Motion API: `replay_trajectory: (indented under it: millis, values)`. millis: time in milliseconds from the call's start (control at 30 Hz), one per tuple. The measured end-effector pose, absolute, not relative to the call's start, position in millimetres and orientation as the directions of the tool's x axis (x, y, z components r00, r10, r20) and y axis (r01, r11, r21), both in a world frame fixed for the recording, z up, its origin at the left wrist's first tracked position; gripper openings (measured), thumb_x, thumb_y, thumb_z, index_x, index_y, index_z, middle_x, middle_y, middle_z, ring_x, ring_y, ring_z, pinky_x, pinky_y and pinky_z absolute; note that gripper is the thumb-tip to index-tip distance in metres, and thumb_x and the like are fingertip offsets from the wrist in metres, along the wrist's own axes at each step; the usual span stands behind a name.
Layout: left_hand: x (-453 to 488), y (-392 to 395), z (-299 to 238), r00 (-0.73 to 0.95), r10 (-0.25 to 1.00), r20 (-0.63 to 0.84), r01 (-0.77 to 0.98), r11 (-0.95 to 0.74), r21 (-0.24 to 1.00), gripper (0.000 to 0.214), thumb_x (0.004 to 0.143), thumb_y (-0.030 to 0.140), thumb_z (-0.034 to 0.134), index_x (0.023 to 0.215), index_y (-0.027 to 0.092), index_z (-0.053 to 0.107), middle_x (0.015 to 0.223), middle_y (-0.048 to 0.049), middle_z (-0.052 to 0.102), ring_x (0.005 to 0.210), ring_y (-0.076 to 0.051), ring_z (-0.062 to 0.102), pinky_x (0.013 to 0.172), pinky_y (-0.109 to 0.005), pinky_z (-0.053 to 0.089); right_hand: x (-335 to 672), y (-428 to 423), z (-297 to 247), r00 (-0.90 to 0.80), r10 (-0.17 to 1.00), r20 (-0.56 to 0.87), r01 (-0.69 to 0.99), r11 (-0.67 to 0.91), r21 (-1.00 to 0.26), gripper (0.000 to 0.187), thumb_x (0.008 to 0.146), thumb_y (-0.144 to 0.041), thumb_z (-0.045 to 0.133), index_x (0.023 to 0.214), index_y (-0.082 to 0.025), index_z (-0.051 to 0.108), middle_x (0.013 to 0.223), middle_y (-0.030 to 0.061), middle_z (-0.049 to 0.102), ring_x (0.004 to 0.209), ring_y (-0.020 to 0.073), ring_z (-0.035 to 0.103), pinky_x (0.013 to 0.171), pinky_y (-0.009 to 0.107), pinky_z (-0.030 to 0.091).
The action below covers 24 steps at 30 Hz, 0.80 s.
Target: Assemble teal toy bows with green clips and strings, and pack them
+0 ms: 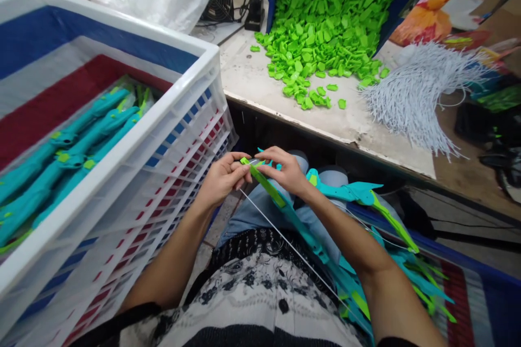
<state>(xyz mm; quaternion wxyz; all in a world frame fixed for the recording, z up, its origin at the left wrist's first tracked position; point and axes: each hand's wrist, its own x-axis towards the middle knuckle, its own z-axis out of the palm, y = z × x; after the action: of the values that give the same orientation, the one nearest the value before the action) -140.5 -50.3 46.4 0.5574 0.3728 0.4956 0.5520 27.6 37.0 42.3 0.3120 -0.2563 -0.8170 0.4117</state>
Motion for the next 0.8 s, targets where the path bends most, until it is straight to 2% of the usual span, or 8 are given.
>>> replay_trajectory:
  millis: [100,200,400,467,567,667,733,800]
  values:
    - [-144,-54,44,-0.090,0.985,-0.150,-0.253,0.123,0.960,0.034,0.079,0.035,0.066,0.102,0.015,0.052,0.060,-0.0002,0.061,0.039,-0.004,0.039,0.038,-0.015,0.025,8,45,47,-0.701,0.649,0.296,0.043,0.453,-0.891,0.017,0.082,-0.033,0.062,0.076,-0.017,0.066,0.076,0.0009,0.061,0.069,0.0105,0.054,0.061,0.023,0.043]
    - [-147,-55,45,-0.092,0.981,-0.172,-0.209,0.150,0.966,0.034,0.079,0.038,0.064,0.103,0.016,0.053,0.059,0.0016,0.059,0.040,-0.006,0.042,0.038,-0.016,0.029,2,43,51,-0.685,0.661,0.307,0.026,0.444,-0.896,0.018,0.081,-0.029,0.061,0.068,-0.016,0.061,0.072,-0.0002,0.058,0.065,0.0092,0.050,0.058,0.022,0.039]
    - [-137,-49,45,-0.362,0.926,0.104,0.239,-0.016,0.971,0.015,0.073,0.026,0.066,0.081,0.015,0.061,0.083,-0.0035,0.061,0.078,-0.014,0.058,0.066,-0.022,0.045,-9,40,52,-0.690,0.672,0.269,0.087,0.446,-0.891,0.016,0.078,-0.024,0.060,0.064,-0.015,0.058,0.066,-0.0016,0.054,0.062,0.0085,0.048,0.058,0.022,0.037]
    - [-130,-50,42,-0.397,0.904,0.157,0.218,-0.074,0.973,0.010,0.077,0.021,0.057,0.085,0.016,0.060,0.087,-0.0032,0.062,0.079,-0.013,0.058,0.070,-0.023,0.045,-8,62,51,-0.629,0.745,0.222,0.102,0.363,-0.926,0.014,0.075,-0.024,0.062,0.065,-0.015,0.059,0.064,-0.0023,0.055,0.060,0.0083,0.049,0.057,0.022,0.038]
    - [-124,-52,39,-0.362,0.906,0.220,0.222,-0.146,0.964,0.015,0.077,0.014,0.049,0.078,0.016,0.064,0.080,-0.0023,0.060,0.075,-0.012,0.056,0.071,-0.025,0.044,0,121,58,-0.216,0.954,0.210,0.074,0.231,-0.970,0.010,0.067,-0.017,0.066,0.061,-0.014,0.057,0.052,-0.0048,0.050,0.048,0.0063,0.042,0.049,0.022,0.033]
    - [-126,-47,46,-0.305,0.937,0.168,0.212,-0.105,0.972,0.016,0.075,0.018,0.054,0.072,0.016,0.070,0.080,-0.0048,0.061,0.079,-0.015,0.057,0.075,-0.027,0.044,4,154,78,0.107,0.961,0.255,0.040,0.253,-0.967,0.014,0.072,-0.011,0.056,0.061,-0.017,0.050,0.048,-0.0077,0.041,0.042,0.0047,0.032,0.045,0.023,0.027]
    - [-129,-35,52,-0.282,0.959,0.024,0.045,-0.012,0.999,0.021,0.077,0.030,0.058,0.080,0.015,0.073,0.082,-0.0062,0.063,0.082,-0.017,0.058,0.078,-0.028,0.044,1,135,87,0.093,0.937,0.336,0.049,0.333,-0.942,0.013,0.075,-0.012,0.057,0.064,-0.016,0.051,0.055,-0.0054,0.045,0.049,0.0062,0.040,0.051,0.023,0.034]
    - [-132,-21,58,-0.250,0.959,-0.135,-0.212,0.082,0.974,0.032,0.076,0.042,0.060,0.081,0.013,0.073,0.080,-0.0068,0.065,0.080,-0.017,0.059,0.077,-0.029,0.045,-9,89,87,-0.156,0.854,0.497,0.082,0.512,-0.855,0.006,0.079,-0.017,0.059,0.074,-0.016,0.058,0.072,0.0002,0.056,0.070,0.0110,0.053,0.068,0.027,0.043]
